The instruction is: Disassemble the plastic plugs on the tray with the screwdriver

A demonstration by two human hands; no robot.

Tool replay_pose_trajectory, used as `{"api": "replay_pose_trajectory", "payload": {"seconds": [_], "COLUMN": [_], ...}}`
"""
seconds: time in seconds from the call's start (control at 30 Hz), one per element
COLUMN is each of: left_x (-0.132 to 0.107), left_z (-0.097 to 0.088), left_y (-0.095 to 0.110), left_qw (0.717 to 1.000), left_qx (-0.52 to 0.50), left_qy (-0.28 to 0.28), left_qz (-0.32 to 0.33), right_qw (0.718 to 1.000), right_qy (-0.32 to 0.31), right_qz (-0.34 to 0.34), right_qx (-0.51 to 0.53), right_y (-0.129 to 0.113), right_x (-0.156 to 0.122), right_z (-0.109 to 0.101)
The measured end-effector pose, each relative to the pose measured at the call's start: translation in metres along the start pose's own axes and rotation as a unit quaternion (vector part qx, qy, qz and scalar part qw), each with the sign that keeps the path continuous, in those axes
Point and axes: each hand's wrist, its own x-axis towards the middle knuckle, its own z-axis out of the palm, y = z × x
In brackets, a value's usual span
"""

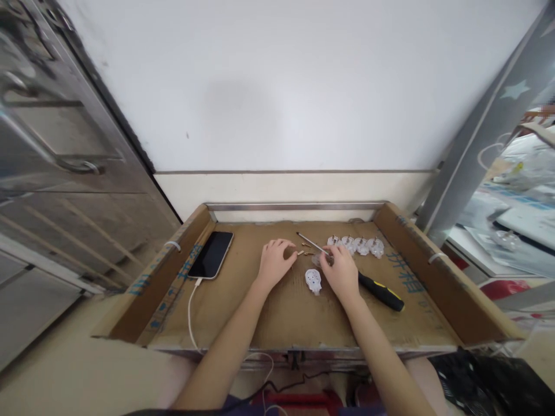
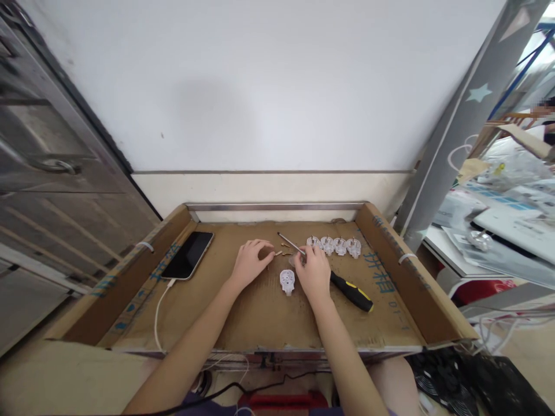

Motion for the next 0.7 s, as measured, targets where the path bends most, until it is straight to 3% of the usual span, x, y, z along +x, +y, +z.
{"api": "replay_pose_trajectory", "payload": {"seconds": [0.2,0.37,0.57,0.7], "left_x": [-0.002,-0.001,0.001,0.000], "left_z": [-0.001,0.001,0.000,0.001], "left_y": [-0.002,0.002,0.003,0.003], "left_qw": [1.000,1.000,0.999,1.000], "left_qx": [0.006,0.002,-0.034,-0.023], "left_qy": [-0.008,-0.017,0.016,-0.001], "left_qz": [-0.006,0.001,-0.010,-0.004], "right_qw": [0.999,0.998,0.996,0.995], "right_qy": [0.033,0.009,-0.008,-0.013], "right_qz": [0.005,-0.020,-0.019,-0.020], "right_qx": [-0.038,-0.064,-0.089,-0.096], "right_y": [0.009,0.009,0.007,0.008], "right_x": [-0.009,-0.014,-0.015,-0.015], "right_z": [-0.004,-0.001,-0.002,-0.002]}}
